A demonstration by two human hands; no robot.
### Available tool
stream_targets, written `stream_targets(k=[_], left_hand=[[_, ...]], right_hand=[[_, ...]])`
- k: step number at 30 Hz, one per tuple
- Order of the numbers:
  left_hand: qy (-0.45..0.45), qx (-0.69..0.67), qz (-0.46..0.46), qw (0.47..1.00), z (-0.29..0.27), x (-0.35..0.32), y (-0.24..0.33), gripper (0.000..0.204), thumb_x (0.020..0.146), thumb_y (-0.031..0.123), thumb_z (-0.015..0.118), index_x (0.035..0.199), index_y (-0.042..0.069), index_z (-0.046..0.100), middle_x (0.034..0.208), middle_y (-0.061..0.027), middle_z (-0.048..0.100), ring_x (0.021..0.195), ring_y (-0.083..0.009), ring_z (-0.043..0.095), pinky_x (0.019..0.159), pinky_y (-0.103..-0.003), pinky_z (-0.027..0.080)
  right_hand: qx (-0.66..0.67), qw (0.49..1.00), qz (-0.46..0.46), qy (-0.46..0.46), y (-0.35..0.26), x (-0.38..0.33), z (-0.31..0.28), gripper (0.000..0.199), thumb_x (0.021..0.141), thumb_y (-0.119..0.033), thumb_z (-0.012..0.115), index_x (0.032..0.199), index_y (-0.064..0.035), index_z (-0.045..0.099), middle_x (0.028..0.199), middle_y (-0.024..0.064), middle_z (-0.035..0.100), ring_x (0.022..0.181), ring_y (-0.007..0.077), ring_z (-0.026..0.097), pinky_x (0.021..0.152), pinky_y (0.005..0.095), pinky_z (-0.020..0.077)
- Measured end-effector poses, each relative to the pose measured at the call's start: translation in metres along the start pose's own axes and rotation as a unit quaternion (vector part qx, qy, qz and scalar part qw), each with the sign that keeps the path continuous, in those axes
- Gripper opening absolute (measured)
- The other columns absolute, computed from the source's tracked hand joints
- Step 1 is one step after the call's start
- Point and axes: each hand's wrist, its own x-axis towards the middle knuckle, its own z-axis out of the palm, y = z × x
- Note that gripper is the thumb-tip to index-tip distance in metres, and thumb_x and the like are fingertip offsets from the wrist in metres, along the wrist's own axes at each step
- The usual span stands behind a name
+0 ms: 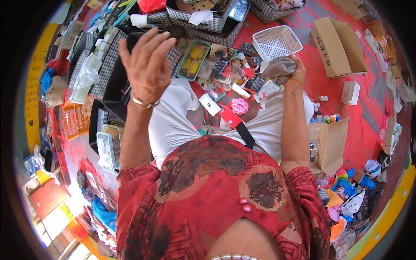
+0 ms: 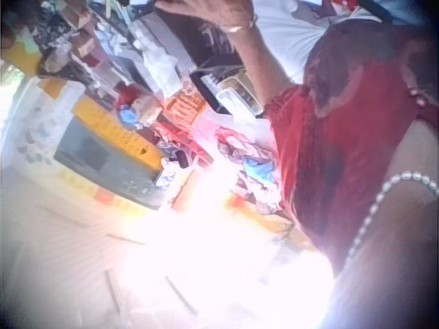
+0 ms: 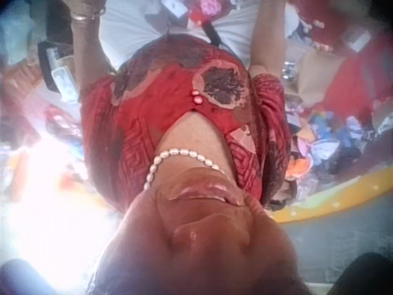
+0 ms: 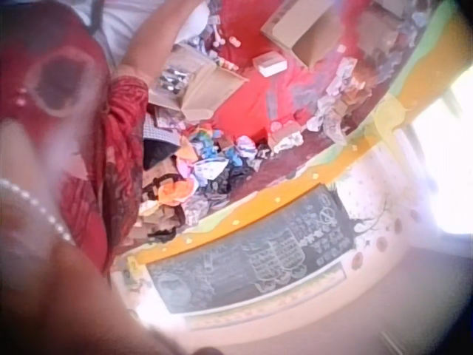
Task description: The person sits on the floor and wipes the surfaces of several small packaged items with a gray cloth. They handle a blue box, a yellow package, and multiple blister-packed items, wiping each one and placing them into a white basket.
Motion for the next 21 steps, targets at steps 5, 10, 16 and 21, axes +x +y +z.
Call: stream_targets(k=[5,10,16,21], left_hand=[[-0.044,-0.091,-0.107,0.989,0.096,-0.015,-0.015,0.041,0.070,-0.001,0.054,0.108,0.013,0.055,0.106,-0.0042,0.058,0.104,-0.0225,0.052,0.097,-0.049,0.025],[-0.188,-0.233,-0.362,0.883,0.183,-0.041,-0.037,0.061,0.071,0.011,0.056,0.128,0.009,0.035,0.109,-0.0112,0.054,0.107,-0.0287,0.047,0.093,-0.051,0.029],[-0.121,-0.249,-0.313,0.909,0.188,-0.030,-0.046,0.053,0.075,0.003,0.053,0.126,0.006,0.039,0.106,-0.0130,0.058,0.096,-0.0277,0.056,0.083,-0.035,0.043],[-0.162,-0.288,-0.352,0.876,0.174,-0.028,-0.059,0.047,0.076,0.003,0.051,0.122,0.006,0.043,0.104,-0.0117,0.057,0.100,-0.0283,0.053,0.097,-0.050,0.026]], right_hand=[[-0.300,0.950,-0.087,0.010,0.041,0.025,0.011,0.029,0.064,-0.001,0.060,0.093,-0.0033,0.061,0.071,0.0033,0.057,0.062,0.0139,0.055,0.059,0.0283,0.0466],[-0.810,0.540,-0.224,-0.049,0.127,0.053,0.016,0.022,0.068,-0.012,0.054,0.088,-0.0067,0.063,0.076,0.0167,0.063,0.073,0.0281,0.062,0.063,0.0369,0.0496],[-0.914,0.341,-0.097,-0.195,0.242,0.122,-0.005,0.037,0.072,-0.013,0.055,0.105,0.0018,0.051,0.095,0.0249,0.059,0.076,0.0331,0.063,0.060,0.0386,0.0511],[-0.952,0.216,-0.072,-0.202,0.318,0.169,-0.039,0.083,0.071,-0.033,0.066,0.133,0.0015,0.024,0.123,0.0373,0.035,0.081,0.0344,0.063,0.064,0.0353,0.0512]])
